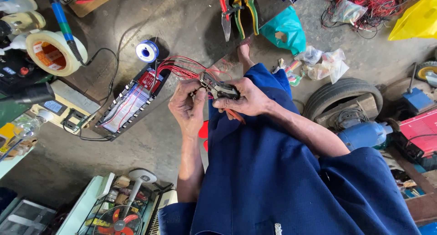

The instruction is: Stripping insulation from wires and connecting them to a lithium-ion battery pack assembly using various tools.

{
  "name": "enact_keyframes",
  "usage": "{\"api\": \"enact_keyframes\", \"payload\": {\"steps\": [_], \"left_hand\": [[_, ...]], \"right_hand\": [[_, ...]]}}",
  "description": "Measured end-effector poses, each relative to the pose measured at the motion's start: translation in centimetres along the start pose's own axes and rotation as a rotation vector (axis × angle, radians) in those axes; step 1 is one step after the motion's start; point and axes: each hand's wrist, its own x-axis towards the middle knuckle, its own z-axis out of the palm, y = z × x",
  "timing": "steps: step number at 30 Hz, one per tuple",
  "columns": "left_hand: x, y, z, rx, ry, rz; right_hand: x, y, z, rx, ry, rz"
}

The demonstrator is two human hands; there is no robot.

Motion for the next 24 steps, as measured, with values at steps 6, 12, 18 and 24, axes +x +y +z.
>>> {"api": "enact_keyframes", "payload": {"steps": [6, 12, 18, 24], "left_hand": [[0.0, -1.1, 0.7, 0.001, 0.068, -0.005], [0.2, -1.2, 1.3, -0.003, 0.128, -0.058], [0.4, -1.6, 1.1, -0.008, 0.196, -0.073], [-1.1, -3.5, 0.2, -0.068, 0.335, -0.197]], "right_hand": [[0.5, 1.6, -1.0, -0.027, 0.015, 0.033], [0.7, 3.1, -1.5, -0.068, 0.071, 0.086], [1.8, 4.1, -2.1, -0.076, 0.16, 0.112], [7.5, -4.0, 3.0, 0.212, 0.726, 0.658]]}}
